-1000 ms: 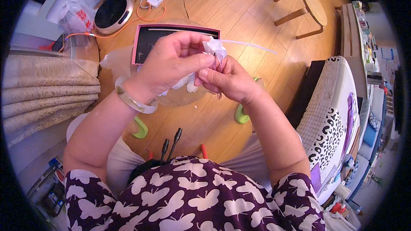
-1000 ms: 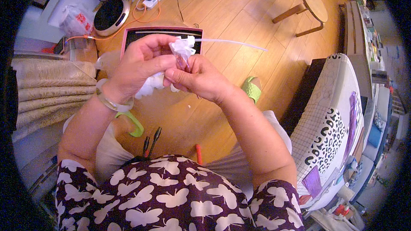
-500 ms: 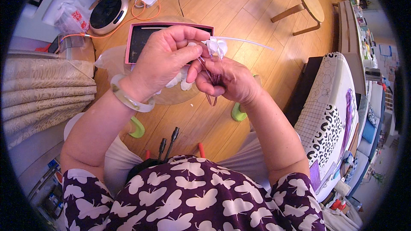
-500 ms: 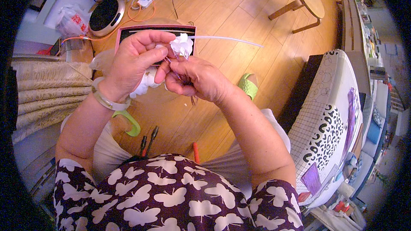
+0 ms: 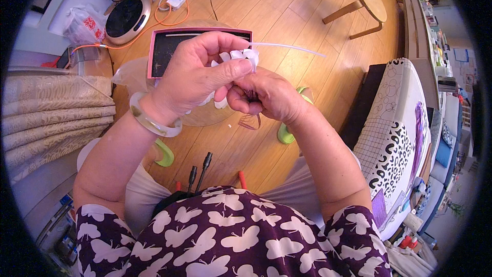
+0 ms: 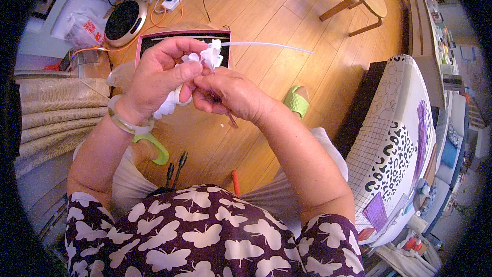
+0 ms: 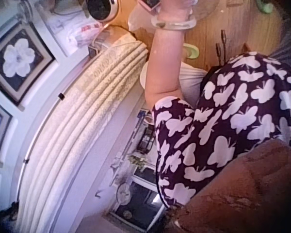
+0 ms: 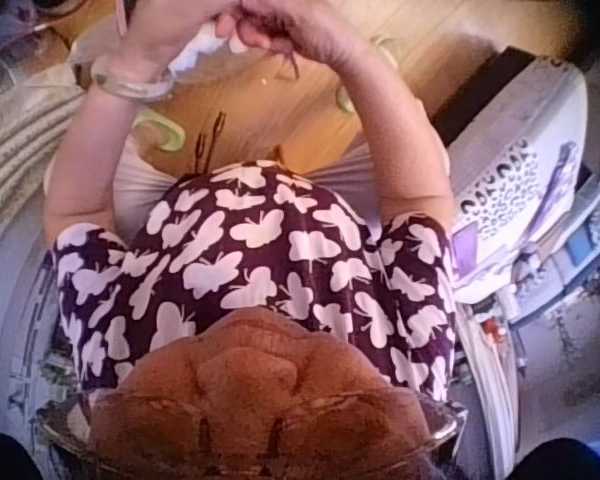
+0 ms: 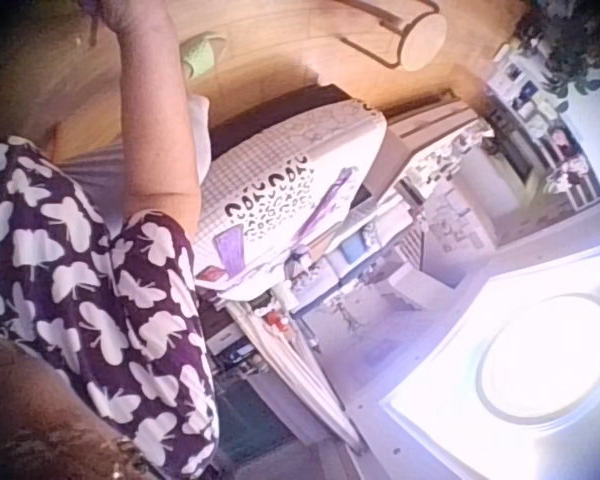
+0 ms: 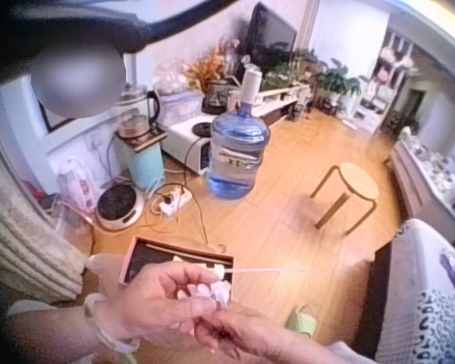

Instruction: The person assembles a craft flower by applying glue to small white petals and attaching them to a central stem by hand.

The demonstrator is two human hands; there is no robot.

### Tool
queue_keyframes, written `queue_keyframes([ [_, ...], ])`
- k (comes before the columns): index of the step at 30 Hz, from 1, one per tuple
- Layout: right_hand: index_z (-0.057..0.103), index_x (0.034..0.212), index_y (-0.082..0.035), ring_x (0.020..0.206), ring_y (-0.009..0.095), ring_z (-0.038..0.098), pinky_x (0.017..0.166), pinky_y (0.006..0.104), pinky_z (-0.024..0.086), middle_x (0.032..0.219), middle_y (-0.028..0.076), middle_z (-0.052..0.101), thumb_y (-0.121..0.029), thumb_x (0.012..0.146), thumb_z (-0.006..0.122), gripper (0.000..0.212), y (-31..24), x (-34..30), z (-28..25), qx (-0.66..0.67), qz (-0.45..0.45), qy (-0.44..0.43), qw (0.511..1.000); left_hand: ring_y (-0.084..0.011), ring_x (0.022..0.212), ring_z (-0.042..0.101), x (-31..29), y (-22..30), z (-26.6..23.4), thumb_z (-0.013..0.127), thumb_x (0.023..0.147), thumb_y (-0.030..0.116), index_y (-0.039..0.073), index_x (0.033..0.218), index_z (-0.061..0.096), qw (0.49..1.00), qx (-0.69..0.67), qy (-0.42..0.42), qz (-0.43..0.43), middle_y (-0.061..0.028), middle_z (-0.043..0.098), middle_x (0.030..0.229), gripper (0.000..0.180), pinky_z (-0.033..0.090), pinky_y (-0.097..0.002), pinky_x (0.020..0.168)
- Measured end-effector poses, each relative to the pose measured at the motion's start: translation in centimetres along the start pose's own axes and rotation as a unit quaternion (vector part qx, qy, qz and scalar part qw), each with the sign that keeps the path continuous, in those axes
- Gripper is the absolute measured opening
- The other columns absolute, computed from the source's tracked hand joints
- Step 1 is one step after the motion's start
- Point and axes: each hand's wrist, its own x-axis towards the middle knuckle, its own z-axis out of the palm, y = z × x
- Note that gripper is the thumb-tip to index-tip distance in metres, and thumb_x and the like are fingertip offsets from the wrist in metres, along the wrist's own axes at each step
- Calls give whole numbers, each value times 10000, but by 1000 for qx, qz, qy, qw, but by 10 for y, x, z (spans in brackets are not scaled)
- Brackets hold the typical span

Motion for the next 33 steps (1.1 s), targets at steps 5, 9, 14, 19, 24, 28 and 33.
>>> queue_keyframes([
  [5,571,869,-25,437,50,269,416,188,204,541,-15,394,-420,856,344,455,0,-1,2,-2,22,-7,1000,-87,781,536,1,-3,-6,543,816,50,8,963,523,996,92,9,-19,-54,578,864,154,447,-205,680],
  [9,570,884,-16,437,49,284,416,188,214,540,-9,402,-384,833,360,426,2,-1,2,16,-5,-30,999,-51,488,500,1,-7,-6,533,826,56,-23,936,523,997,73,14,21,-44,564,732,136,404,-164,435],
  [14,564,900,-4,436,55,286,417,191,225,543,-7,403,-366,800,395,412,6,0,0,21,-17,-50,998,-125,846,538,0,-4,-3,506,785,-11,2,1036,491,999,41,15,14,-86,548,984,251,451,-253,772],
  [19,559,920,8,443,63,300,419,191,232,555,-3,419,-311,749,404,393,5,-1,2,26,-9,-44,999,-154,888,536,-1,-2,0,483,757,-32,-5,1125,454,1000,4,-11,10,-113,519,1064,371,454,-285,796],
  [24,565,920,12,446,62,306,417,191,231,561,3,433,-289,736,399,390,5,-2,1,31,-15,-43,998,-159,898,534,-1,-2,-2,482,745,-33,-8,1144,445,999,-13,-24,19,-113,519,1069,401,454,-289,797],
  [28,571,902,17,445,59,312,416,194,236,562,8,437,-282,737,400,382,5,-3,0,39,5,-38,999,-156,896,533,-1,-2,-2,498,759,-20,-8,1136,452,1000,4,-25,17,-109,520,1068,380,453,-287,798],
  [33,569,895,19,444,56,311,417,200,238,556,3,424,-291,742,406,383,0,-3,4,13,19,-28,999,-142,899,536,0,-5,-7,539,791,12,-4,1126,463,999,40,-13,27,-98,530,1053,343,451,-277,806],
])
